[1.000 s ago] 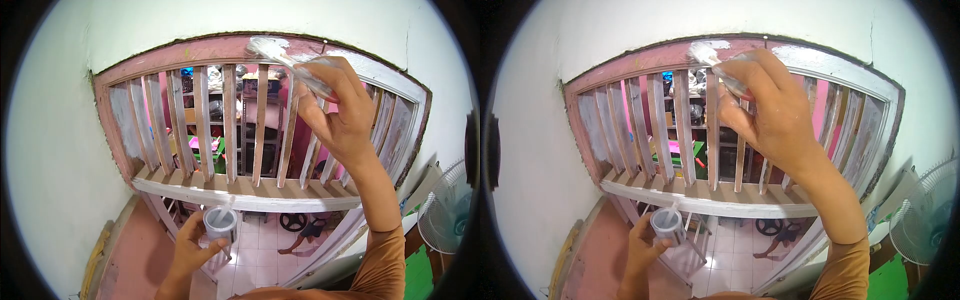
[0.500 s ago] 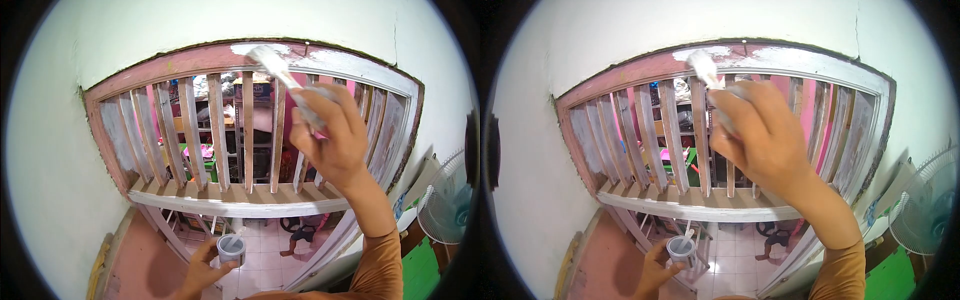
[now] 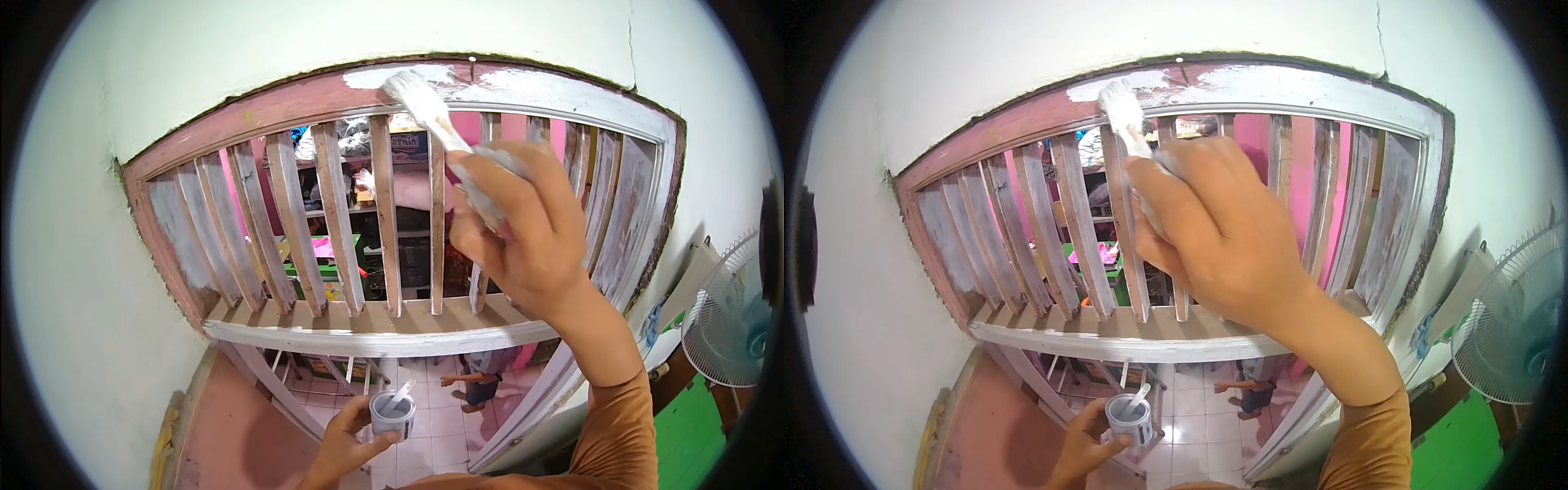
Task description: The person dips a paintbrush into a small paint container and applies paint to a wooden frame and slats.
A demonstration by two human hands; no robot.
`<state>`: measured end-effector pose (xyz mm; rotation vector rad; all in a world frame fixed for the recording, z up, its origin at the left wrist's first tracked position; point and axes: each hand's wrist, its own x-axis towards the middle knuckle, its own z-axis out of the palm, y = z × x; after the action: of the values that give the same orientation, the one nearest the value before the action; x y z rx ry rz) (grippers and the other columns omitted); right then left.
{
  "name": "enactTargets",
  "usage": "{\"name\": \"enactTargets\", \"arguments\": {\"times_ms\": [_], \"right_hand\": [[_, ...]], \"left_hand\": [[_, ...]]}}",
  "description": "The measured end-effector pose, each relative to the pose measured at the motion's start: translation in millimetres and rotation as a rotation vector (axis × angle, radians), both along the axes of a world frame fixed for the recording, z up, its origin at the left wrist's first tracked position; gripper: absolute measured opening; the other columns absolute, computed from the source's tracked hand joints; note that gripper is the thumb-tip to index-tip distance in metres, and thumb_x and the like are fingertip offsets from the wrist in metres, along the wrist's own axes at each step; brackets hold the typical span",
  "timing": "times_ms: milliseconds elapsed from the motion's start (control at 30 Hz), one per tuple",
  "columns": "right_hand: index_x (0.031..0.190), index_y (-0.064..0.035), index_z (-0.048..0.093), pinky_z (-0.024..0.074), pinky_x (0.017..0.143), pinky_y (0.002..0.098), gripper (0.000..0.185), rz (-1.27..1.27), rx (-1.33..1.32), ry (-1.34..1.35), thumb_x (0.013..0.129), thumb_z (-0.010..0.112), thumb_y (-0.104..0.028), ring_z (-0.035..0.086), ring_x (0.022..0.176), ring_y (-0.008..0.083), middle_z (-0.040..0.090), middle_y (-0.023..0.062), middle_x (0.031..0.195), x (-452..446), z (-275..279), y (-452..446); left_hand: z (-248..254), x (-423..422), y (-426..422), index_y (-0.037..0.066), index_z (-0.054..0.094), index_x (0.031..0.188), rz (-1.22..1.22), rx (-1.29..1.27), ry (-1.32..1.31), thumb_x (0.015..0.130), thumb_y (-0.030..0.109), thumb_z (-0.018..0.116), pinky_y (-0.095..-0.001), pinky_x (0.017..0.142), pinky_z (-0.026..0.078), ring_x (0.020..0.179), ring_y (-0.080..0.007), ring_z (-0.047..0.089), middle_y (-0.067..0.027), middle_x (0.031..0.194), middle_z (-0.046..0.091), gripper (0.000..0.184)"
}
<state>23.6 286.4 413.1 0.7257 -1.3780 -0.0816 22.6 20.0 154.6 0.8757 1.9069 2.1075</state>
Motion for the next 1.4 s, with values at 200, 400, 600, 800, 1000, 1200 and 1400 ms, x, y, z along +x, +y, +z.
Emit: {"name": "enactTargets", "arguments": {"times_ms": [200, 400, 600, 800, 1000, 1200, 1400], "right_hand": [[0.114, -0.0040, 0.066, 0.0533, 0.069, 0.0392, 0.045, -0.112, -0.095, 0.018, 0.071, 0.077, -0.003, 0.063, 0.086, 0.0313, 0.063, 0.0152, 0.101, 4.9, -2.5, 21.3], [0.113, -0.0026, 0.067, 0.0535, 0.068, 0.0390, 0.046, 0.009, 0.008, 0.051, 0.069, 0.078, -0.002, 0.064, 0.082, 0.0312, 0.063, 0.0145, 0.098, -0.8, 5.2, -1.6], [0.110, -0.0037, 0.066, 0.0531, 0.070, 0.0395, 0.044, 0.081, 0.122, 0.007, 0.068, 0.079, -0.002, 0.063, 0.081, 0.0322, 0.062, 0.0131, 0.099, -19.4, 21.8, -18.3], [0.111, -0.0069, 0.066, 0.0528, 0.071, 0.0398, 0.041, -0.130, -0.138, -0.068, 0.072, 0.078, -0.004, 0.062, 0.084, 0.0305, 0.062, 0.0125, 0.100, 11.0, 11.4, -0.1], [0.111, -0.0028, 0.066, 0.0541, 0.071, 0.0353, 0.037, 0.007, 0.098, -0.070, 0.075, 0.075, 0.001, 0.066, 0.085, 0.0297, 0.065, 0.0152, 0.101, -4.6, 22.3, -18.9], [0.108, -0.0037, 0.065, 0.0527, 0.074, 0.0409, 0.042, -0.122, 0.031, -0.098, 0.068, 0.077, -0.002, 0.063, 0.088, 0.0328, 0.061, 0.0134, 0.102, -2.9, 17.3, -4.2], [0.108, -0.0039, 0.066, 0.0537, 0.069, 0.0370, 0.041, -0.097, -0.027, -0.041, 0.069, 0.078, -0.002, 0.065, 0.085, 0.0305, 0.063, 0.0143, 0.101, 15.3, 10.0, 3.9]], "left_hand": [[-2.6, 1.9, 0.7, -0.002, 0.054, 0.134, 0.009, 0.034, 0.012, 0.083, 0.008, 0.085, -0.0358, 0.107, 0.047, 0.120, -0.0197, 0.061, -0.0124, 0.125, 0.065, 0.060], [-5.7, -0.8, -6.6, -0.001, 0.053, 0.135, 0.002, 0.045, 0.010, 0.084, 0.006, 0.084, -0.0363, 0.107, 0.047, 0.120, -0.0197, 0.061, -0.0116, 0.125, 0.065, 0.061], [-11.5, -0.6, -5.8, -0.002, 0.053, 0.136, -0.023, 0.064, 0.047, 0.082, 0.004, 0.084, -0.0367, 0.106, 0.048, 0.120, -0.0195, 0.061, -0.0111, 0.125, 0.065, 0.062], [-25.2, -1.2, -20.2, -0.002, 0.053, 0.134, 0.078, 0.033, 0.025, 0.081, 0.004, 0.085, -0.0374, 0.104, 0.050, 0.118, -0.0193, 0.063, -0.0110, 0.125, 0.065, 0.062], [-21.0, -2.5, -15.4, -0.001, 0.054, 0.134, 0.025, 0.041, 0.007, 0.081, 0.005, 0.086, -0.0368, 0.106, 0.049, 0.117, -0.0188, 0.063, -0.0108, 0.126, 0.064, 0.063], [-26.5, -0.6, -9.5, -0.002, 0.054, 0.134, 0.038, 0.014, 0.012, 0.080, 0.008, 0.088, -0.0371, 0.106, 0.049, 0.118, -0.0196, 0.063, -0.0120, 0.126, 0.065, 0.064], [-25.9, -1.3, -13.9, -0.002, 0.054, 0.134, 0.081, 0.018, -0.025, 0.080, 0.009, 0.088, -0.0373, 0.106, 0.049, 0.120, -0.0199, 0.063, -0.0123, 0.126, 0.065, 0.065]]}}
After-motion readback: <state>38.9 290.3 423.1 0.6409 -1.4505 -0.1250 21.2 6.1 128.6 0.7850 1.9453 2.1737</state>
